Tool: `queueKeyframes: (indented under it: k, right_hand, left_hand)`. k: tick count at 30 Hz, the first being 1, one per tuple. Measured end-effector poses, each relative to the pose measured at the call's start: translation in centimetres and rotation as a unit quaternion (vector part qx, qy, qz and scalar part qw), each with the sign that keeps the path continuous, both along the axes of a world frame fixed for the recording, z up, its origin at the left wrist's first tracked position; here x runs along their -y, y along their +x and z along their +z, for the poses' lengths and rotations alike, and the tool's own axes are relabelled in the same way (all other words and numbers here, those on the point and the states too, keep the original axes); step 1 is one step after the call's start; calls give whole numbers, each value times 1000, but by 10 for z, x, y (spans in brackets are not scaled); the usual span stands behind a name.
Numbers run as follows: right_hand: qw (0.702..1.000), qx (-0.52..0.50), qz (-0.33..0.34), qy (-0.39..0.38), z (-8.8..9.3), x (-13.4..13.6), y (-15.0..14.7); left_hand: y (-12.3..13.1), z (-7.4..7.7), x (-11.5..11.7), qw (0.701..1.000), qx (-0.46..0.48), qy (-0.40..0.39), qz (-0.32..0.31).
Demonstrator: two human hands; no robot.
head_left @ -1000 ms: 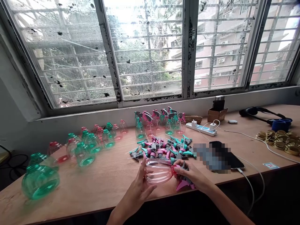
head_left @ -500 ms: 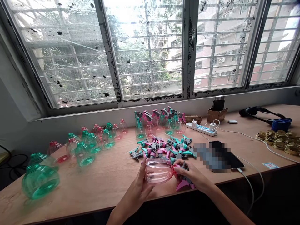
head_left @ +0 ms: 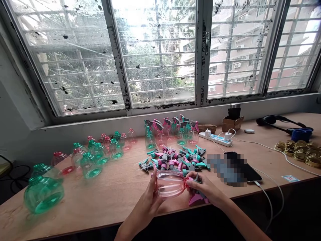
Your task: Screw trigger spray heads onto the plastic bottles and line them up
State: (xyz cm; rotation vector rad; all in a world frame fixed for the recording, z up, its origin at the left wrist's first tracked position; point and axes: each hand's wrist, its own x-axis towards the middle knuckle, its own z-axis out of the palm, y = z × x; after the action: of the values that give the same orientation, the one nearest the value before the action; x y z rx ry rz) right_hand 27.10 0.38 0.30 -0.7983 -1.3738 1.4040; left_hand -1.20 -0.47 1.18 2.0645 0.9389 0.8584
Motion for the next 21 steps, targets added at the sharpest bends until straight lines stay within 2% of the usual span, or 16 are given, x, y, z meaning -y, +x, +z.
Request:
queueKeyframes:
  k: [3, 8, 13, 21]
  right_hand:
    - [1000, 0, 1, 2, 0, 0, 0]
    - [1000, -1, 8, 3, 0, 0, 0]
    - [1000, -5, 7, -1, 0, 0, 0]
    - [1000, 7, 1, -5, 1, 1, 0]
  left_hand:
    - [1, 3, 2, 1000, 8, -3, 10]
    - [3, 6, 2, 997, 49, -56, -17]
    - [0, 5, 3, 999, 20, -27, -13]
    - [3, 7, 4, 1000, 0, -25, 17]
